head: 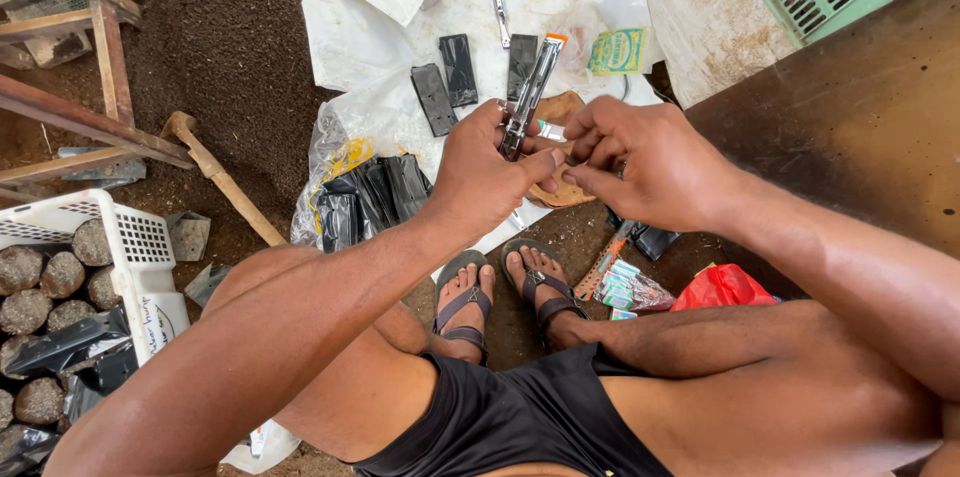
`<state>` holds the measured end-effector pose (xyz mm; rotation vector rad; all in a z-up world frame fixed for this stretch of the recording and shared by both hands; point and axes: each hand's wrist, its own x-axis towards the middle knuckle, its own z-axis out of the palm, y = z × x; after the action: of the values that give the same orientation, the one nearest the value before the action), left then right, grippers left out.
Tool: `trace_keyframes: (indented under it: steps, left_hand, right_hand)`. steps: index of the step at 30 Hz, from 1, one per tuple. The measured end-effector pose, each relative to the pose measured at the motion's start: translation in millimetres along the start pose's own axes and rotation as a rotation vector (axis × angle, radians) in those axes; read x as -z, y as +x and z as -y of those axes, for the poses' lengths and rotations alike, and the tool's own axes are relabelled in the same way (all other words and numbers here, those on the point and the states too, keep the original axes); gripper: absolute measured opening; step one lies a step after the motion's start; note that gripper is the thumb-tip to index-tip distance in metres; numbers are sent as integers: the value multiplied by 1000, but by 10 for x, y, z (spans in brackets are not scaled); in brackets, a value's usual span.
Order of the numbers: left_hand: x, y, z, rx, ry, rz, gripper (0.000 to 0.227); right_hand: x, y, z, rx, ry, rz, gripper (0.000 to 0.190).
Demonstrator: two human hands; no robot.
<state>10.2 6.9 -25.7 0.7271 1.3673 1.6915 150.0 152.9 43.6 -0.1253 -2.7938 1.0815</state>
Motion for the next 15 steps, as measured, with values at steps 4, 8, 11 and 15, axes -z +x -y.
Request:
trace_keyframes:
  steps: [4,8,11,15]
  left_hand:
    - [20,14,3,0,73,-24,25]
    - [35,19,-15,-39,85,-23,25]
    - [39,10,-57,-47,129,-8,26]
    - [95,14,-134,32,157,27,30]
  right_hand:
    - [-94,-22,-59,-5,-162,-105,19]
    - [-137,-14,-154,-173,3,-90,19]
    - [-176,19,-204,-335,311,-45,16]
    - [-59,32,-208,-300,145,-1,15]
